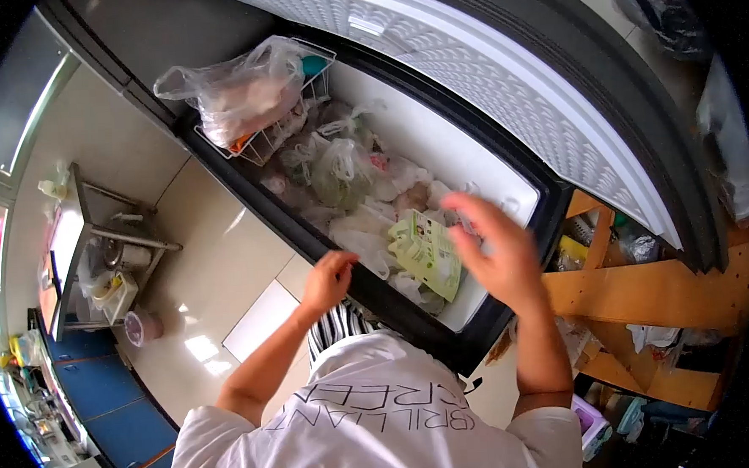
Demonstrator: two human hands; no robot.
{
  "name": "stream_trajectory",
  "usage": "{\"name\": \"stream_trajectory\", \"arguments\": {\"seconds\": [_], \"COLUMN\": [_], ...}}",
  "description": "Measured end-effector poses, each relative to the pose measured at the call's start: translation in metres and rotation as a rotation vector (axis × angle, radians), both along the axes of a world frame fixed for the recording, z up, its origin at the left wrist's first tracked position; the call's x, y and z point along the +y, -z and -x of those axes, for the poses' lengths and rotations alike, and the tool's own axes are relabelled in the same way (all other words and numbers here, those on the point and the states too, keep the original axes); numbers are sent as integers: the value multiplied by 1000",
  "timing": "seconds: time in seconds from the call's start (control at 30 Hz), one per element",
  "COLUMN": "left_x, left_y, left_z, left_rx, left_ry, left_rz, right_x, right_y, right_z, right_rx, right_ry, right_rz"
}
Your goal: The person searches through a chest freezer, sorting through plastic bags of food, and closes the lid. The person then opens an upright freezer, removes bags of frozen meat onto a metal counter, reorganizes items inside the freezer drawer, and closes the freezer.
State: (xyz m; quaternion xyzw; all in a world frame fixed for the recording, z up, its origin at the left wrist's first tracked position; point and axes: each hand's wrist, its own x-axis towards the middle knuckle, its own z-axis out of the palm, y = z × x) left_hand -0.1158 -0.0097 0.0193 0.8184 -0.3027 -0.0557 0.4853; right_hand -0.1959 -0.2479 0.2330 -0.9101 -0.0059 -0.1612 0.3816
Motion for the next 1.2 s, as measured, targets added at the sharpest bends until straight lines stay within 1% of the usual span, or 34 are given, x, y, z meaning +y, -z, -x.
{"name": "stream_trajectory", "arguments": {"seconds": [0.03, 0.07, 0.1, 0.17, 0.23, 0.27, 0.3, 0.37, 0.43, 0.47, 0.5, 0.57, 0.6, 0.63, 0.7, 0.77, 0.8, 0.83, 0.87, 0.9, 0.97, 1.0, 1.03, 1.07, 1.1, 1.17, 1.2], "left_x": [3, 7, 10, 20, 37, 44, 52, 74, 86, 95, 101, 110, 117, 118, 125, 127, 128, 129, 130, 133, 136, 140, 141, 136, 133, 122, 116], "left_y": [3, 2, -1, -14, -16, -24, -31, -23, -34, -39, -41, -51, -54, -70, -73, -84, -87, -85, -82, -80, -79, -70, -71, -70, -69, -88, -97], "left_z": [-15, -32, -50, -91, -135, -154, -173, -219, -249, -264, -277, -311, -328, -339, -374, -398, -410, -418, -425, -429, -436, -442, -446, -447, -448, -446, -440], "left_rx": [-32, -26, -22, -47, -55, -9, 39, 76, 153, 266, 271, 326, 341, 372, 347, 401, 440, 454, 524, 592, 769, 846, 924, 913, 889, 891, 904], "left_ry": [-62, -130, -200, -302, -386, -428, -469, -500, -568, -564, -568, -712, -686, -732, -751, -719, -686, -683, -622, -559, -398, -351, -301, -333, -377, -323, -287], "left_rz": [11, 46, 83, 176, 203, 236, 266, 301, 370, 387, 385, 440, 456, 447, 422, 460, 504, 502, 533, 563, 540, 505, 468, 537, 565, 651, 638], "right_x": [-3, 2, 5, 6, 11, 23, 31, 31, 36, 40, 45, 58, 68, 77, 88, 93, 94, 97, 100, 101, 106, 106, 106, 103, 98, 99, 100], "right_y": [-22, -49, -57, -66, -52, -43, -29, 20, 50, 65, 79, 94, 98, 104, 122, 137, 143, 144, 147, 150, 143, 147, 150, 153, 156, 137, 123], "right_z": [5, 10, 13, 12, -10, -25, -41, -76, -114, -135, -158, -216, -247, -277, -350, -418, -445, -468, -482, -488, -497, -501, -504, -503, -497, -479, -466], "right_rx": [-236, -372, -520, -496, -354, -271, -106, 8, 170, 172, 219, 261, 278, 302, 231, 168, 180, 223, 267, 277, 538, 543, 549, 551, 560, 364, 368], "right_ry": [24, 86, 129, 43, -136, -123, -98, -135, -138, -142, -119, -97, -60, -22, 117, 248, 256, 371, 485, 493, 415, 426, 333, 244, 275, 278, 281], "right_rz": [114, 195, 108, 122, 157, 107, 46, 3, -162, -163, -202, -233, -247, -262, -224, -377, -374, -389, -402, -398, -754, -754, -876, -996, -1000, -1212, -1215]}}
